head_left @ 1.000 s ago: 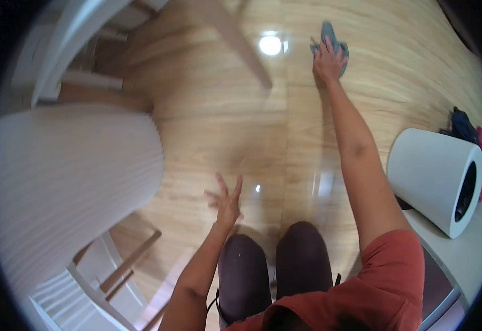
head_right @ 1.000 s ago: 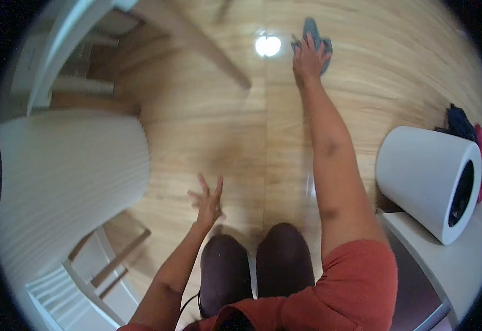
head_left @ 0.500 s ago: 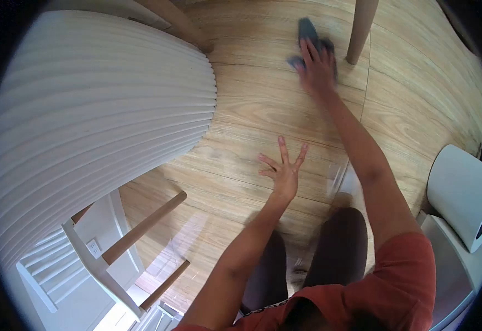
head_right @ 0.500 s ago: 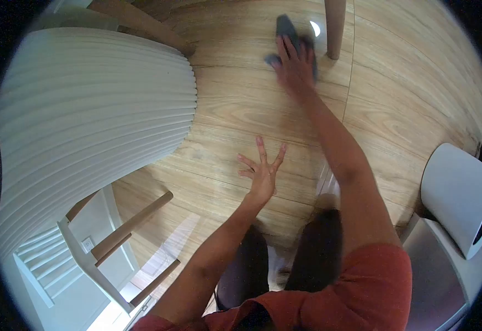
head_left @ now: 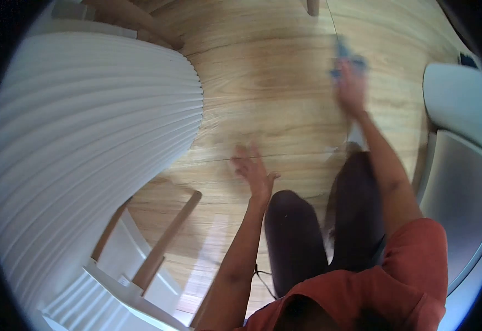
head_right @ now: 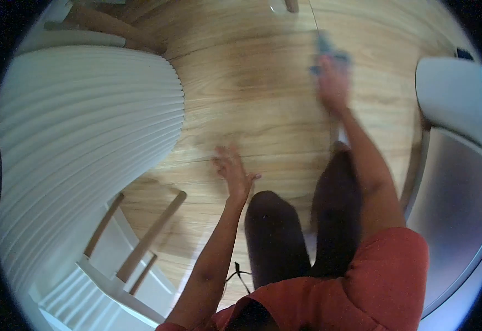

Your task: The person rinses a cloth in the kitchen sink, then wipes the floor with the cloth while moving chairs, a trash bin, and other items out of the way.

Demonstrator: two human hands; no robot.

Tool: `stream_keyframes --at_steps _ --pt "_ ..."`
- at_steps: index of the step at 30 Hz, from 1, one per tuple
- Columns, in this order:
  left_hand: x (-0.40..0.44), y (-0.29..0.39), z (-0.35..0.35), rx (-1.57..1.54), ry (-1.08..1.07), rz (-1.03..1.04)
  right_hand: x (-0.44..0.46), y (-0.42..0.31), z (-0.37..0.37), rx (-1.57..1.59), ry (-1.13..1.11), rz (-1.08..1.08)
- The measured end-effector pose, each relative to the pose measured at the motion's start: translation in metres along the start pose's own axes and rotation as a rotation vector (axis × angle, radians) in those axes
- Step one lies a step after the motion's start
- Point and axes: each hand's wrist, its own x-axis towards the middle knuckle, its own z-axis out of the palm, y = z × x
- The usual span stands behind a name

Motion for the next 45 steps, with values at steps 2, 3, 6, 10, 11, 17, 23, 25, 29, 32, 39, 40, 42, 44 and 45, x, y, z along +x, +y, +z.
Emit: stream_keyframes --at_steps 2,3,6,10,11,17,23,25,29,32,39,40,42,44,45 --pt "-0.027 -0.045 -0.018 -0.008 -0.040 -0.009 -0.066 0.096 -0.010 -0.151 0.232 0.191" --pt "-0.034 -0.059 -0.024 -0.044 -0.056 -0.041 -0.084 0.088 -0.021 -0.346 0.184 0.608" --pt "-0.035 -0.062 -0.023 0.036 -0.102 -0.087 -0.100 0.071 -0.017 -0.489 0.147 0.901" --pt "-0.032 -0.066 -0.018 0.035 -0.111 -0.064 -0.060 -0.075 0.002 0.079 0.188 0.319" --pt "-0.033 -0.066 -0.019 0.068 -0.122 -0.062 -0.055 -0.123 0.014 0.157 0.154 0.245" --pt "-0.033 -0.077 -0.020 0.275 -0.120 0.064 -0.053 -0.307 0.035 0.166 -0.250 -0.358" --pt "-0.030 -0.083 -0.013 0.609 -0.143 0.151 -0.110 -0.226 0.007 0.273 -0.241 -0.523" --pt "-0.026 -0.091 -0.003 0.514 -0.161 0.025 -0.131 -0.162 -0.027 0.139 -0.222 -0.331" --pt "-0.023 -0.099 -0.001 0.500 -0.109 0.153 -0.169 -0.017 -0.070 -0.025 -0.020 0.090" --pt "-0.029 -0.082 -0.009 0.418 -0.127 0.088 -0.190 0.109 -0.077 -0.210 0.120 0.271" --pt "-0.022 -0.106 -0.001 0.355 -0.158 0.121 -0.280 0.169 -0.118 -0.077 -0.057 1.083" --pt "-0.020 -0.106 0.003 0.396 -0.156 0.090 -0.306 0.167 -0.095 -0.192 0.074 1.146" --pt "-0.021 -0.094 0.004 0.467 -0.139 0.020 -0.311 0.130 -0.068 -0.441 0.097 1.218" --pt "-0.031 -0.072 -0.007 0.623 -0.151 0.032 -0.284 0.067 -0.064 -0.247 0.097 1.070" --pt "-0.036 -0.093 0.005 0.536 -0.007 0.144 -0.269 0.035 -0.054 -0.194 0.070 1.023"
